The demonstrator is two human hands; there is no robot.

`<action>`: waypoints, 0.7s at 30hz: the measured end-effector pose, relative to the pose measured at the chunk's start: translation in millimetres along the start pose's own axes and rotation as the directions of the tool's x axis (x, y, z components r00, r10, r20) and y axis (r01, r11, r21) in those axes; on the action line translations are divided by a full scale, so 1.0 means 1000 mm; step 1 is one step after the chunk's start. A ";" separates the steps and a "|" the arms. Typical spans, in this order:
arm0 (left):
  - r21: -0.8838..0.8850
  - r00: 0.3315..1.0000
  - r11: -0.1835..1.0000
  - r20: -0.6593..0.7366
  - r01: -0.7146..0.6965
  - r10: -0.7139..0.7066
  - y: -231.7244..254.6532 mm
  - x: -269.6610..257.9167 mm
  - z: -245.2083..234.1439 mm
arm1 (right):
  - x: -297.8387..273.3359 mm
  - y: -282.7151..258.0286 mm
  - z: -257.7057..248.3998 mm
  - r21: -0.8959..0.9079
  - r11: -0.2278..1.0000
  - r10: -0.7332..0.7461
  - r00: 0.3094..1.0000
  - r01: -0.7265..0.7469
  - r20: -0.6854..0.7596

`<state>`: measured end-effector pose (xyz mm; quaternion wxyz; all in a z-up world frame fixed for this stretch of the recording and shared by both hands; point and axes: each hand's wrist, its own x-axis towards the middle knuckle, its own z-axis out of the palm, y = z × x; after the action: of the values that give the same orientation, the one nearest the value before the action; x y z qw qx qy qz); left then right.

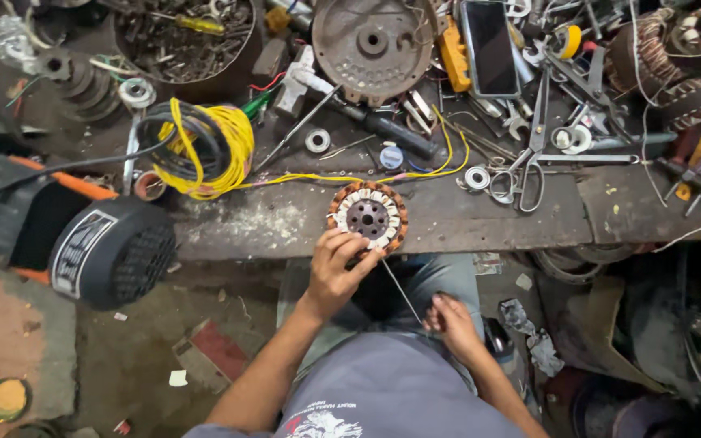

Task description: The person sits on the floor and winds a white insulated wire around the slots of a motor stator. They repeatedly pull the wire through the slots and wrap it around the stator's outer edge, continuing the winding process throughout the clip.

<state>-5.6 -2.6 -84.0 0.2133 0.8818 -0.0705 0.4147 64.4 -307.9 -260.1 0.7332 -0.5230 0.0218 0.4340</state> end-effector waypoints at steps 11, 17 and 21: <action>0.041 1.000 0.999 -0.009 0.016 -0.016 0.002 -0.009 0.013 | 0.002 -0.024 0.042 -0.710 0.704 0.179 0.963 0.016 0.200; 0.053 1.000 0.998 -0.024 0.019 -0.018 0.005 -0.009 0.016 | -0.031 -0.091 0.079 -0.817 0.533 0.158 0.923 0.220 0.351; 0.093 0.998 0.994 -0.007 0.062 -0.061 0.014 -0.007 0.017 | -0.049 -0.128 0.107 -0.538 0.574 -0.359 0.781 0.617 0.512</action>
<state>-2.0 -22.9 -94.5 0.1848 0.8918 -0.0236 0.4124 72.8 -264.0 -92.4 0.5716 -0.6531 -0.4159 0.2717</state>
